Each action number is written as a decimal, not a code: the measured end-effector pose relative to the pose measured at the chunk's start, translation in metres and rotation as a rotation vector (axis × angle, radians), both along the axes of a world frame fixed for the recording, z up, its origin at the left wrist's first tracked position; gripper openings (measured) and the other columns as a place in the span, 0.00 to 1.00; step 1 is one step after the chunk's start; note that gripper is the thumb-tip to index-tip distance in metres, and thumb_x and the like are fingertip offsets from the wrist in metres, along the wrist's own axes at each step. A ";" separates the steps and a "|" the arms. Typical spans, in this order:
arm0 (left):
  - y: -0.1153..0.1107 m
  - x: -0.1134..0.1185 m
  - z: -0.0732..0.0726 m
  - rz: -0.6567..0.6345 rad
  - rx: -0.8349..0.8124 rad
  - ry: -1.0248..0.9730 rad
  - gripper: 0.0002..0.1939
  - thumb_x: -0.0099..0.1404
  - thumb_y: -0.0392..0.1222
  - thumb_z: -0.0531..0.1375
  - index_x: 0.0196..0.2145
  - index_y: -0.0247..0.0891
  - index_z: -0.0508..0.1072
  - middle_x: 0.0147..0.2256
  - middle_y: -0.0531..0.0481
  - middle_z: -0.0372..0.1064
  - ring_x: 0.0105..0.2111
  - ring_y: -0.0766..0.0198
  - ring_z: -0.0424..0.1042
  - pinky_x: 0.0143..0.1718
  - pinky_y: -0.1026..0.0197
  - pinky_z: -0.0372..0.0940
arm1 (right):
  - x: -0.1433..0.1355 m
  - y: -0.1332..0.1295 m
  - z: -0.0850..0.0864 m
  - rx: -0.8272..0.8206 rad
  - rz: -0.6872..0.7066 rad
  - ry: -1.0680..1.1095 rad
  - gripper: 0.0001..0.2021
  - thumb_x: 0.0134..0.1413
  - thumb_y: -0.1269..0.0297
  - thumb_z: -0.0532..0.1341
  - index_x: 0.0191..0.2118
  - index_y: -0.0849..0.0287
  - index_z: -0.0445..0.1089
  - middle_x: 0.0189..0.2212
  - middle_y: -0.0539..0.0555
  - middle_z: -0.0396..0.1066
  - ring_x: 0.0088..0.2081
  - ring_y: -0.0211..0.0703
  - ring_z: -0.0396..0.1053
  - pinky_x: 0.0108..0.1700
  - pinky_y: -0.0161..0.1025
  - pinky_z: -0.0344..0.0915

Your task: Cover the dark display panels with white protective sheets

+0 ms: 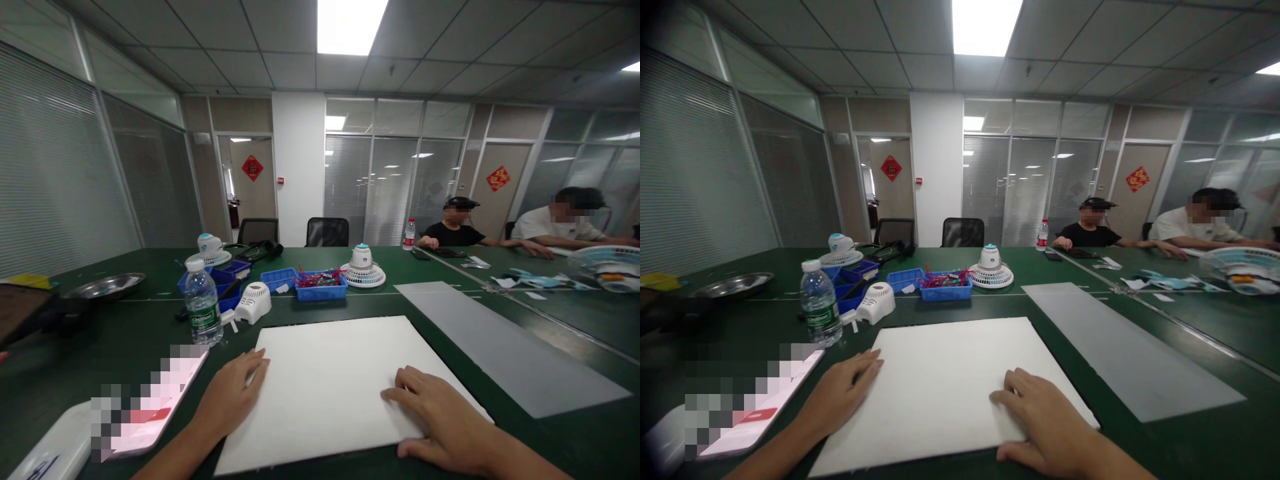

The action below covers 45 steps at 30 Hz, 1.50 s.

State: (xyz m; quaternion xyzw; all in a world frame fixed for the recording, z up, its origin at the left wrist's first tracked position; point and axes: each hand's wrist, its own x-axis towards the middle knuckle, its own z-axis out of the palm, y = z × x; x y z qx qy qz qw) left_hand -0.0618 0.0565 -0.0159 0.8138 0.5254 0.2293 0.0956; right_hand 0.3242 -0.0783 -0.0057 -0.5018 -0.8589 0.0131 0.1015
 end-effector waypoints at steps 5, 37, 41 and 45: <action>0.002 -0.001 0.000 -0.007 -0.020 -0.057 0.24 0.69 0.55 0.51 0.49 0.43 0.81 0.57 0.47 0.74 0.60 0.50 0.70 0.63 0.46 0.61 | 0.000 0.001 -0.005 -0.043 -0.036 0.061 0.33 0.55 0.35 0.59 0.58 0.53 0.67 0.46 0.61 0.68 0.45 0.55 0.68 0.45 0.49 0.64; 0.021 -0.002 -0.005 0.025 -0.019 0.097 0.25 0.70 0.50 0.50 0.61 0.52 0.71 0.66 0.57 0.59 0.67 0.52 0.58 0.68 0.52 0.55 | 0.120 0.035 -0.038 0.244 -0.816 -0.166 0.12 0.59 0.68 0.50 0.36 0.56 0.71 0.22 0.60 0.75 0.23 0.59 0.75 0.23 0.48 0.63; 0.024 -0.002 -0.009 0.023 -0.025 0.063 0.26 0.70 0.52 0.50 0.63 0.53 0.68 0.67 0.59 0.58 0.67 0.53 0.57 0.69 0.52 0.53 | 0.075 0.026 -0.046 0.402 -0.592 -0.171 0.13 0.59 0.65 0.52 0.43 0.55 0.73 0.28 0.59 0.79 0.26 0.57 0.77 0.25 0.48 0.69; 0.028 -0.006 -0.016 0.013 -0.063 -0.038 0.27 0.73 0.56 0.44 0.65 0.54 0.64 0.67 0.63 0.57 0.68 0.55 0.54 0.70 0.51 0.49 | 0.030 0.018 -0.040 0.569 -0.196 -0.175 0.20 0.52 0.73 0.53 0.50 0.58 0.71 0.44 0.59 0.79 0.40 0.50 0.79 0.41 0.44 0.75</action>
